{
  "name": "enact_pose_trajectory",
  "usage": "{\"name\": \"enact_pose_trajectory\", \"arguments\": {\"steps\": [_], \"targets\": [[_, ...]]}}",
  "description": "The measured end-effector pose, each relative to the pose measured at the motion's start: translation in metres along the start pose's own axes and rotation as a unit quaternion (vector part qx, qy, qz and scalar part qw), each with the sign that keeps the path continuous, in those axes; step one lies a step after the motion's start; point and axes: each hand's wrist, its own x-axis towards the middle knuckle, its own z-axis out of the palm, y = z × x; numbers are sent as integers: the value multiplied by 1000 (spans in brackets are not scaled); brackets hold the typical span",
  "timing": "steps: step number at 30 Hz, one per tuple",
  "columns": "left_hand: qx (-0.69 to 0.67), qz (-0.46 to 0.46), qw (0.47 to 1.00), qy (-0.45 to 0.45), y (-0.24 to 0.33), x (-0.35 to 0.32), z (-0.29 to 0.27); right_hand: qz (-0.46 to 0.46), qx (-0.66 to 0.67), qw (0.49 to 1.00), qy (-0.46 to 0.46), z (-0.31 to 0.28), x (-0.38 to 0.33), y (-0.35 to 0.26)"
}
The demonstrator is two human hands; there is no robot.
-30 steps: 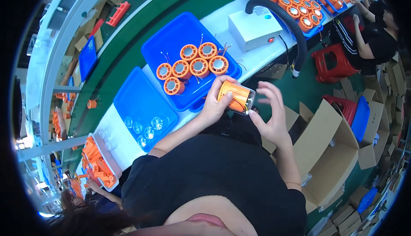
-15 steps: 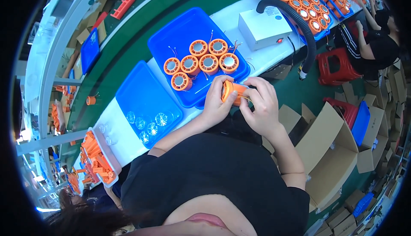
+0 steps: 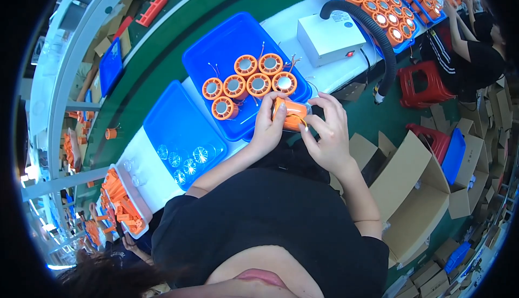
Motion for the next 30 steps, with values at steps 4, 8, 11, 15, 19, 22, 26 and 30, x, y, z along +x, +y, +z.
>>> {"name": "enact_pose_trajectory", "arguments": {"steps": [4,8,11,15,19,22,26,30], "targets": [[27,19,999,-7,5,4,6,5,56,998,9,5,-1,14],[13,19,1000,-14,3,6,15,28,154,988,-4,1,0,21],[-39,-4,999,-25,7,7,20,28,180,983,-12,-8,1,25],[-143,-57,988,-33,10,8,23,13,128,992,-11,-26,-7,30],[-190,-60,979,-42,10,8,30,33,195,978,-68,-24,-24,33],[-199,-38,977,-61,17,8,34,210,498,841,-22,-22,-30,41],[-181,0,979,-94,30,6,39,189,410,890,-68,-27,-30,41],[-172,36,980,-90,34,6,43,146,333,929,-70,-33,-30,42]]}}
